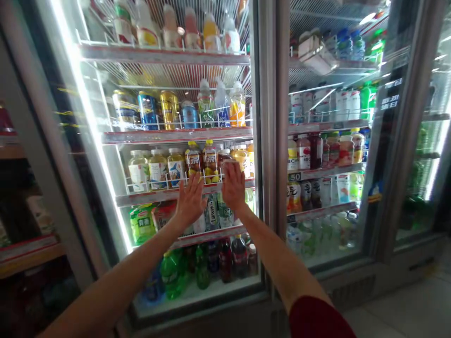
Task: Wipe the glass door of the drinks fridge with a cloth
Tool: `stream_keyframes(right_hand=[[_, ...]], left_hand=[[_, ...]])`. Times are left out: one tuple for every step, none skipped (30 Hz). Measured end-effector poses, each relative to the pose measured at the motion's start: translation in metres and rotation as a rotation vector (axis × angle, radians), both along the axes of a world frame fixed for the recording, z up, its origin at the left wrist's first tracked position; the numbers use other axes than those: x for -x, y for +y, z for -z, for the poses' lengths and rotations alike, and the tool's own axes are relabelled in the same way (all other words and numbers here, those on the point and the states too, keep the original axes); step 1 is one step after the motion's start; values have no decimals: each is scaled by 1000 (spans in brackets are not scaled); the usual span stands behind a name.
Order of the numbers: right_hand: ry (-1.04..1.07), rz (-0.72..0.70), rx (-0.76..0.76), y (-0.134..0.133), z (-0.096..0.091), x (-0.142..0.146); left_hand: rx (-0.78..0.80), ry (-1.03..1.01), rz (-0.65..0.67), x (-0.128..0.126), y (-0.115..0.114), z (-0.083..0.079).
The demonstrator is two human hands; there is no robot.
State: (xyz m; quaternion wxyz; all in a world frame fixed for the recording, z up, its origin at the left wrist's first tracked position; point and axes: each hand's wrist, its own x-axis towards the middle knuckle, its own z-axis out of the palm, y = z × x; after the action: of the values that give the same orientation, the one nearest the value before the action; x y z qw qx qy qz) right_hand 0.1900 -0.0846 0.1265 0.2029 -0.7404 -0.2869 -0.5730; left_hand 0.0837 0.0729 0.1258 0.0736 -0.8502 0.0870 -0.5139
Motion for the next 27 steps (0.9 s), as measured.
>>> stream_keyframes(right_hand=[[-30,-39,75,4,1,3],[-55,-69,132,4,0,5],[-68,-85,154,2,-4,3],[-69,-84,130,-1,-10,0],[-59,-70,64,-4,-18,-4],[-39,-50,-32,-4,-27,-9],[-20,-37,-120,-1,-35,-11],[-6,-39,-175,7,-41,-11],[-6,-61,-182,19,-44,-8],[-21,-102,-138,34,-44,-1],[-45,-155,-56,49,-42,9],[-74,-209,40,64,-38,19],[-98,-253,132,76,-35,30],[-114,-285,205,84,-32,38],[-117,-302,249,88,-31,43],[-103,-301,253,87,-32,44],[-76,-282,209,84,-36,42],[-44,-252,133,78,-41,37],[-9,-214,36,73,-47,33],[18,-182,-52,70,-53,29],[35,-161,-109,70,-58,27],[40,-157,-125,74,-62,29],[35,-169,-97,82,-63,34],[25,-192,-42,93,-63,41],[13,-218,25,105,-62,50],[2,-243,87,118,-60,59],[-7,-268,136,130,-58,68]], left_hand=[[2,-1,-10,0,2,-2],[3,-4,-22,2,5,-4],[4,-10,-37,4,9,-6],[8,-17,-57,8,15,-9],[14,-25,-83,13,23,-12],[24,-34,-118,19,31,-15],[36,-41,-158,26,39,-19],[48,-46,-200,33,47,-22],[59,-48,-242,40,55,-25],[67,-45,-280,47,61,-27],[73,-37,-311,53,67,-29],[77,-24,-337,59,72,-30],[81,-9,-357,64,76,-30],[88,3,-377,69,81,-30],[96,11,-393,72,85,-29],[105,15,-407,75,90,-28],[112,17,-417,78,95,-27],[121,15,-425,80,100,-26],[129,12,-428,82,105,-25],[136,10,-425,83,109,-24],[142,9,-416,85,113,-23],[149,6,-402,86,115,-22],[156,-2,-382,87,117,-22],[164,-13,-354,87,117,-21],[168,-27,-314,88,116,-21],[172,-42,-259,87,113,-22],[174,-55,-188,86,109,-23]])
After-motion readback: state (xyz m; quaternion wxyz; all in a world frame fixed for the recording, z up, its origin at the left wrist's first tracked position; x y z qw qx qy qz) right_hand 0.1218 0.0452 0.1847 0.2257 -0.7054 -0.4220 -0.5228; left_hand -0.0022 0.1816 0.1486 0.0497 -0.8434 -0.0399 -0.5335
